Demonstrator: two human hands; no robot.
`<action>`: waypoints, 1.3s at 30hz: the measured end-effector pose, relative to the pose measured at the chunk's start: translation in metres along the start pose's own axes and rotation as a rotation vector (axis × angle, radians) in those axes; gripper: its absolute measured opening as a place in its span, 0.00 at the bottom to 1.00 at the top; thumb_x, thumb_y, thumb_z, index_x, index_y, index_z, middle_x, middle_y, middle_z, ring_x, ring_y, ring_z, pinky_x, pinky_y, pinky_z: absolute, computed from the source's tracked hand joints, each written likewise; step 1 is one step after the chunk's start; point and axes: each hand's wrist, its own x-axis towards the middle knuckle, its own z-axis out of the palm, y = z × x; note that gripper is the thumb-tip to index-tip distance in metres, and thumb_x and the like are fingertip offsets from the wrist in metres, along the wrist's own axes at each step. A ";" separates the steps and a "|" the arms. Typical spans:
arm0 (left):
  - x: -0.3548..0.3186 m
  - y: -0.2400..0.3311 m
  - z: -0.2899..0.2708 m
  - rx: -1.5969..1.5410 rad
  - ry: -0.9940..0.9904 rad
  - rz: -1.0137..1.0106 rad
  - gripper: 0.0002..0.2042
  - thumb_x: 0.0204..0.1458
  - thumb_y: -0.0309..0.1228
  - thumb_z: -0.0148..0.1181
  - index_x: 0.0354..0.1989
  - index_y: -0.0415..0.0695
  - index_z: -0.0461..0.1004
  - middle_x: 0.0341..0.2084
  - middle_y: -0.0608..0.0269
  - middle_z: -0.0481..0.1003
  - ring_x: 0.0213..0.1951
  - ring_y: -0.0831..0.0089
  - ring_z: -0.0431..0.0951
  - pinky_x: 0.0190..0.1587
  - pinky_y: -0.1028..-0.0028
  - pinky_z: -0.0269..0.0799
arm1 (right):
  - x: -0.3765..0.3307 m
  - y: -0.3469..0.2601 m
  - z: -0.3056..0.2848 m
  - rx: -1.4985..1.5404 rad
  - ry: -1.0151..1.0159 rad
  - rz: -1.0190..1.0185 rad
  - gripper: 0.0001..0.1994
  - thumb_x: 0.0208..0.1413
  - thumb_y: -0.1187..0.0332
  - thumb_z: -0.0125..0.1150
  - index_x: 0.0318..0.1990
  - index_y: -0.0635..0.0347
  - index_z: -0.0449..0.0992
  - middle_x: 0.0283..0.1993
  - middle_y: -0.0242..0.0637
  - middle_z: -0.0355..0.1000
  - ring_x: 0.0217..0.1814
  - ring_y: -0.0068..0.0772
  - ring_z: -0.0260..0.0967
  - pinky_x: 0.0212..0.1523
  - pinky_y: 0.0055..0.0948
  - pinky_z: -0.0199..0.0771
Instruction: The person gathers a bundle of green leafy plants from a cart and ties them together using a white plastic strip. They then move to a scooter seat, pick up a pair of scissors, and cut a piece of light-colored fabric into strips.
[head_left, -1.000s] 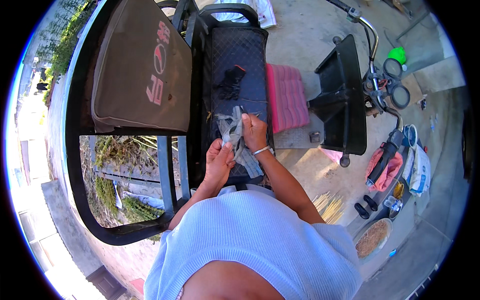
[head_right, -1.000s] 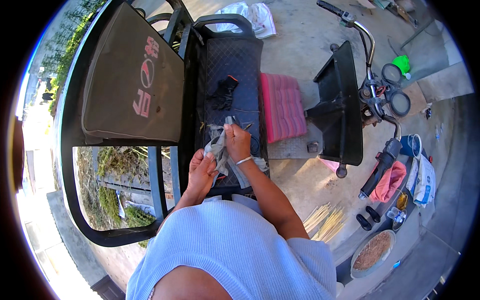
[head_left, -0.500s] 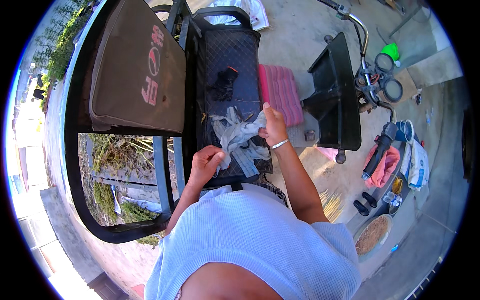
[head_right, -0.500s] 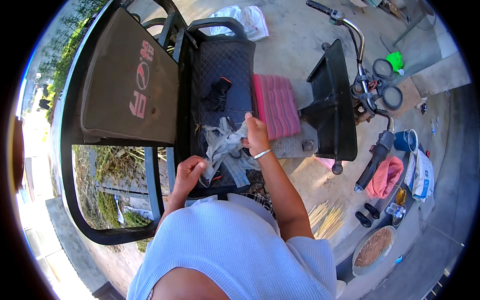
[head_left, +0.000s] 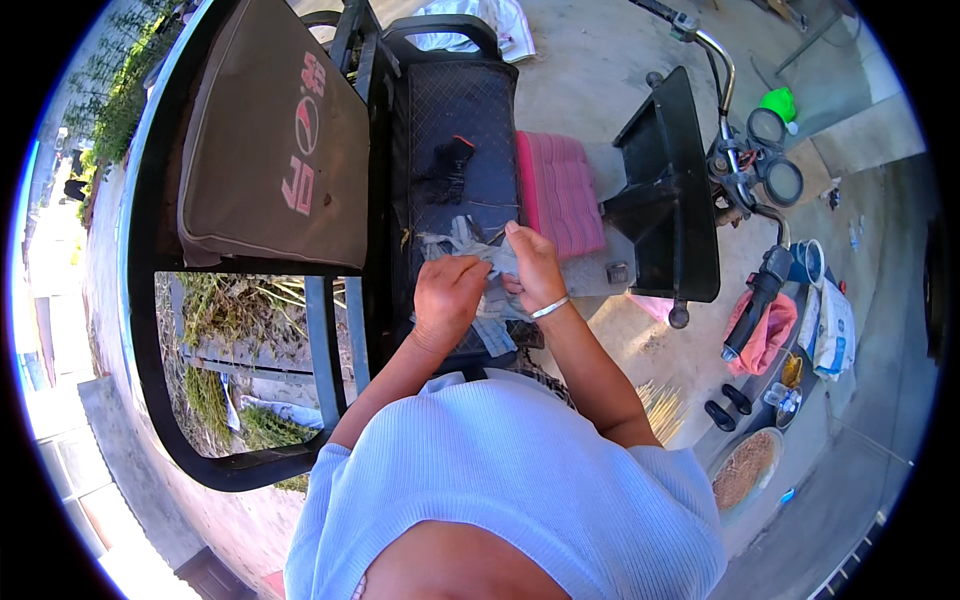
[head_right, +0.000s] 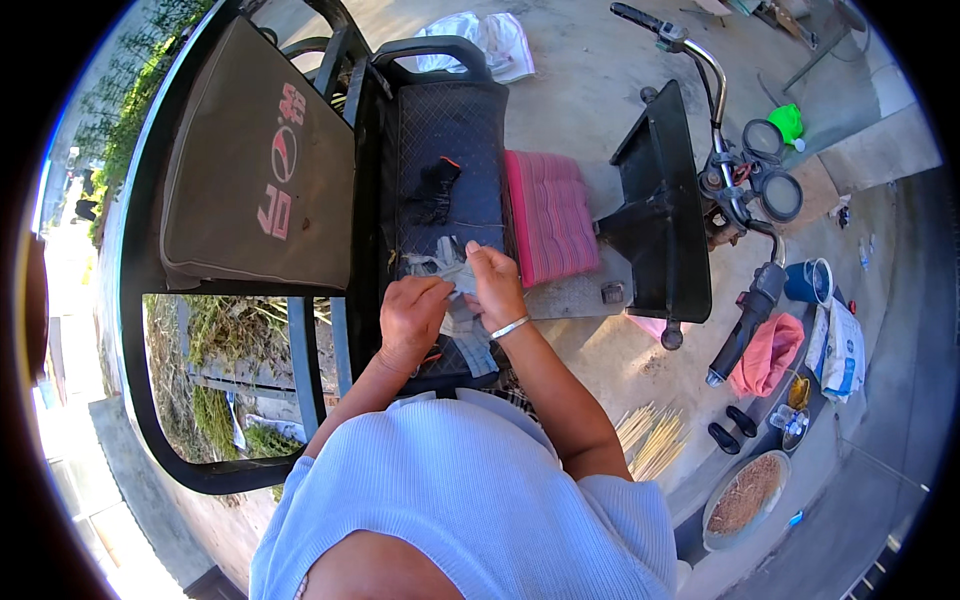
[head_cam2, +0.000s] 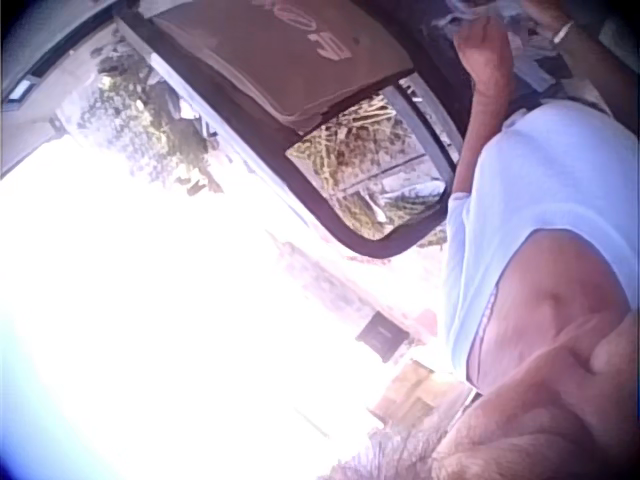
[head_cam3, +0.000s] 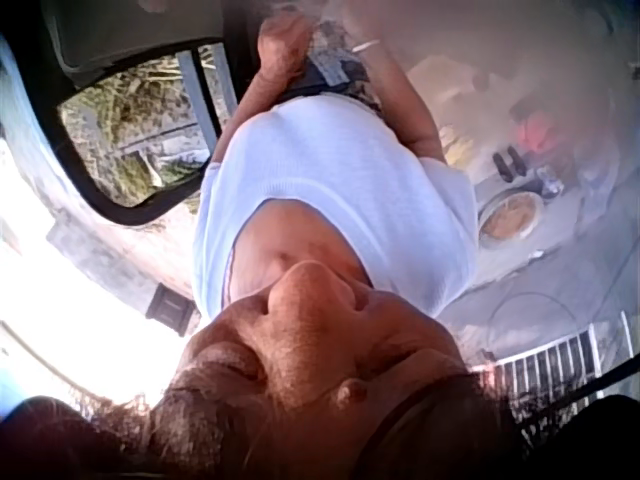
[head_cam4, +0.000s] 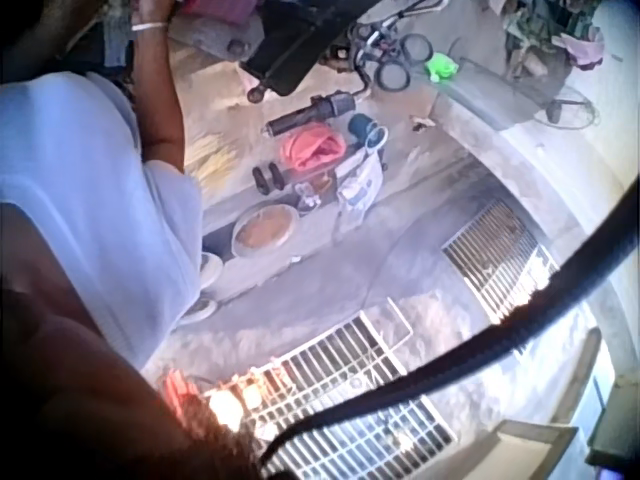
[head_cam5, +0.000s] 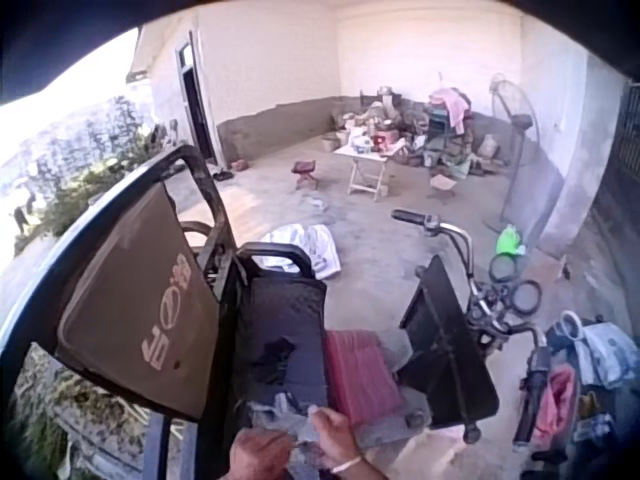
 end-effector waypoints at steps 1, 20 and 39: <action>0.001 0.003 -0.005 -0.028 -0.014 -0.025 0.08 0.36 0.21 0.59 0.29 0.41 0.74 0.28 0.61 0.73 0.31 0.62 0.73 0.34 0.66 0.67 | 0.004 0.002 -0.004 -0.046 -0.017 -0.037 0.15 0.58 0.57 0.52 0.22 0.52 0.63 0.16 0.23 0.56 0.10 0.17 0.50 0.09 0.17 0.45; -0.038 0.000 0.006 -0.898 -0.248 -0.728 0.10 0.56 0.27 0.48 0.22 0.42 0.63 0.18 0.76 0.58 0.22 0.88 0.53 0.23 0.82 0.51 | 0.042 0.046 -0.004 -0.677 0.021 -0.714 0.07 0.52 0.71 0.55 0.28 0.64 0.65 0.19 0.40 0.66 0.20 0.31 0.66 0.22 0.29 0.64; -0.044 -0.022 0.030 -1.161 -0.187 -0.610 0.13 0.56 0.38 0.52 0.37 0.40 0.65 0.28 0.66 0.70 0.33 0.80 0.71 0.40 0.78 0.68 | 0.047 0.049 0.007 -0.439 0.105 -0.482 0.08 0.53 0.68 0.55 0.26 0.62 0.69 0.19 0.22 0.60 0.21 0.12 0.53 0.20 0.20 0.55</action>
